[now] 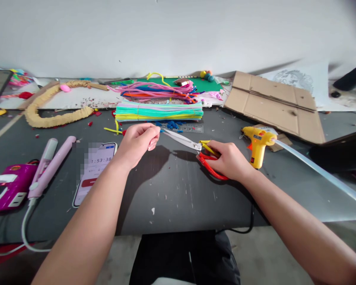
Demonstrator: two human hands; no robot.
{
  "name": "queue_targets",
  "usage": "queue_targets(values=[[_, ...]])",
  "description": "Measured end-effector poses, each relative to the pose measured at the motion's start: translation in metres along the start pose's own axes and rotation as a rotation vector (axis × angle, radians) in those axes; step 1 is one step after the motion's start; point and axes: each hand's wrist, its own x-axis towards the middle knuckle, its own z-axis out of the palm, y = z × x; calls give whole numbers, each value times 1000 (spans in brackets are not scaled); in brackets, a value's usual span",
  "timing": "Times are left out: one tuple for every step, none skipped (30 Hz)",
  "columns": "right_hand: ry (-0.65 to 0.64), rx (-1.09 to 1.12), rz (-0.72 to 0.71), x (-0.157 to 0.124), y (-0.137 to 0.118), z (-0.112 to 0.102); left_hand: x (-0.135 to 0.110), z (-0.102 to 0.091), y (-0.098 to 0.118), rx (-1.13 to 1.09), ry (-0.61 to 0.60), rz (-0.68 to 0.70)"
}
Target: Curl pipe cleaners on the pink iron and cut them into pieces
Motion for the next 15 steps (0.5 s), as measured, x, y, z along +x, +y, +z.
queue_targets(values=[[-6, 5, -1, 0, 0, 0, 0, 0, 0, 5, -1, 5], [-11, 8, -2, 0, 1, 0, 0, 0, 0, 7, -3, 10], [-13, 10, -3, 0, 1, 0, 0, 0, 0, 8, -5, 14], [-14, 11, -5, 0, 1, 0, 0, 0, 0, 13, -6, 17], [-13, 11, -6, 0, 1, 0, 0, 0, 0, 24, -5, 16], [-12, 12, -8, 0, 1, 0, 0, 0, 0, 40, -2, 14], [-10, 12, -9, 0, 2, 0, 0, 0, 0, 57, 1, 11], [-8, 11, -9, 0, 2, 0, 0, 0, 0, 71, 3, 10], [-9, 10, -9, 0, 2, 0, 0, 0, 0, 80, 6, 10], [-11, 8, -8, 0, 2, 0, 0, 0, 0, 84, 7, 11], [-14, 6, -7, 1, 2, 0, 0, 0, 0, 84, 6, 13], [-16, 3, -6, 1, 2, 0, 0, 0, 0, 81, 5, 15], [-18, 1, -6, 1, 2, 0, 0, 0, 0, 75, 1, 15], [-19, 0, -7, 1, 2, 0, 0, 0, -1, 67, -5, 16], [-19, 0, -7, 1, 2, 0, 0, -1, -1, 60, -10, 17]])
